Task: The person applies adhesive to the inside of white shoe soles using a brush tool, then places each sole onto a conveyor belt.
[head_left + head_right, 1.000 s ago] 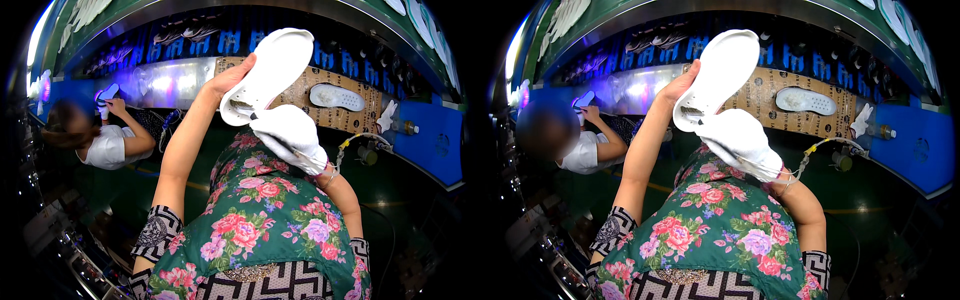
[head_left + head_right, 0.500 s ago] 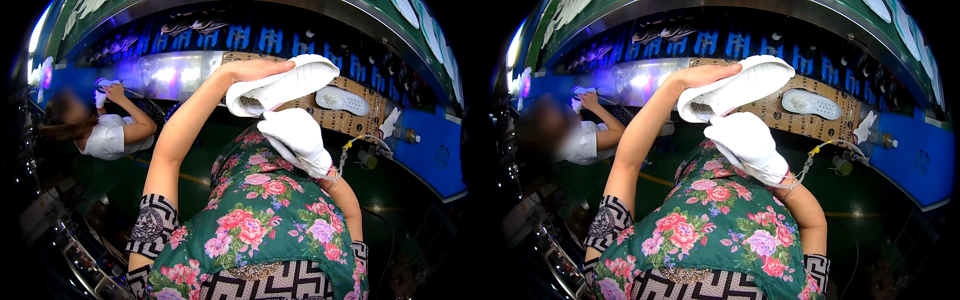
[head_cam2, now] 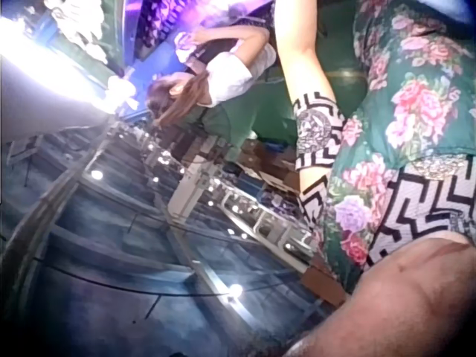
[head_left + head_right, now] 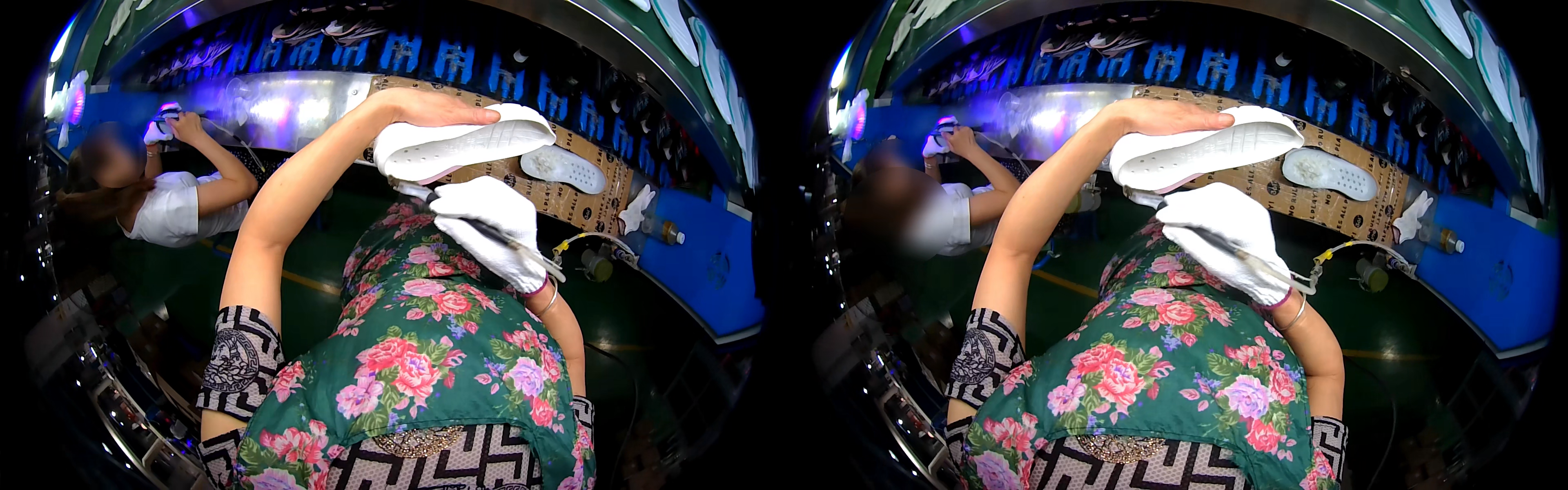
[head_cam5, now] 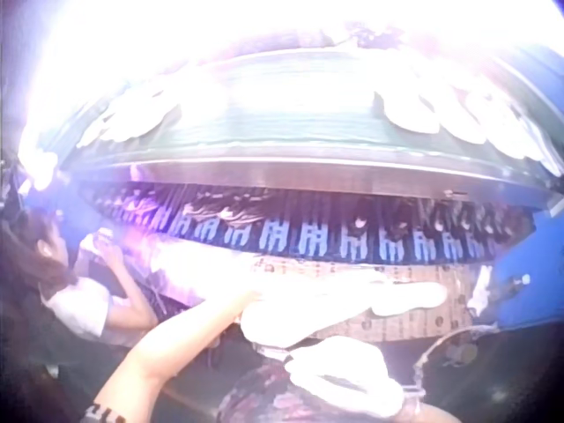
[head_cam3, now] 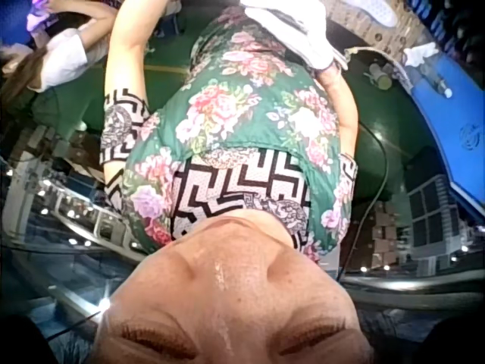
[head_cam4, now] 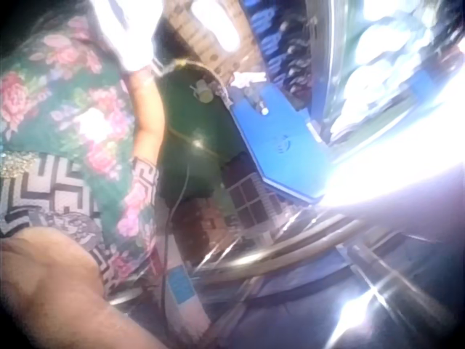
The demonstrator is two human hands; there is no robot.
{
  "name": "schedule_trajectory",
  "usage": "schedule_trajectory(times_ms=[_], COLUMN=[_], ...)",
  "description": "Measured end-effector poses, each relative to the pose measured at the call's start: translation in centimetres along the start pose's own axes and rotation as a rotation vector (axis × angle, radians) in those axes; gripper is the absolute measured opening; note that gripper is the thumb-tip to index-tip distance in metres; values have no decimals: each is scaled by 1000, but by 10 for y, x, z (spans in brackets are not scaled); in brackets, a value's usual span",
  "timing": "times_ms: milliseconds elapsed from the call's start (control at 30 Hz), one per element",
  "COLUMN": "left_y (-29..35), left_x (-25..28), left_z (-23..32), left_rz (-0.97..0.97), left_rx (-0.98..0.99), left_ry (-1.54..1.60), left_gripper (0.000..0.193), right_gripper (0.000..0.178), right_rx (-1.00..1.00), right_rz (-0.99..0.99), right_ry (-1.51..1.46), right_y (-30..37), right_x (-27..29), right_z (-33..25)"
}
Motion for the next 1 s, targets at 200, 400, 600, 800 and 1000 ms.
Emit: schedule_trajectory(times_ms=[200, 400, 600, 800, 1000], left_y=[-2, -15, -19, -17, 4], left_x=[10, -14, -52, -77, -85], left_z=[-13, -32, -36, -42, -57], left_rz=[70, 77, 328, 320, 376], left_rx=[6, -314, -606, -589, -496], left_ry=[91, 1287, 1501, 1474, 1543], left_gripper=[93, 85, 63, 46, 52], right_gripper=[21, 19, 19, 21, 19], right_rx=[-40, -349, -248, -209, -202], right_rz=[-12, 408, 489, 315, 225], right_ry=[15, -475, -134, 3, 173], right_y=[1, 22, 11, -4, 0], right_x=[-2, 30, 60, 56, 42], right_z=[-2, 46, 41, 31, 16])
Point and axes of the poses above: each hand's wrist, its own y-axis away from the middle knuckle, its own x-axis out of the back of the hand, z = x × y, the point moved 8 cm from there along -y, towards the middle knuckle, and after that the axes turned 6 degrees about -z, right-handed, at the moved point
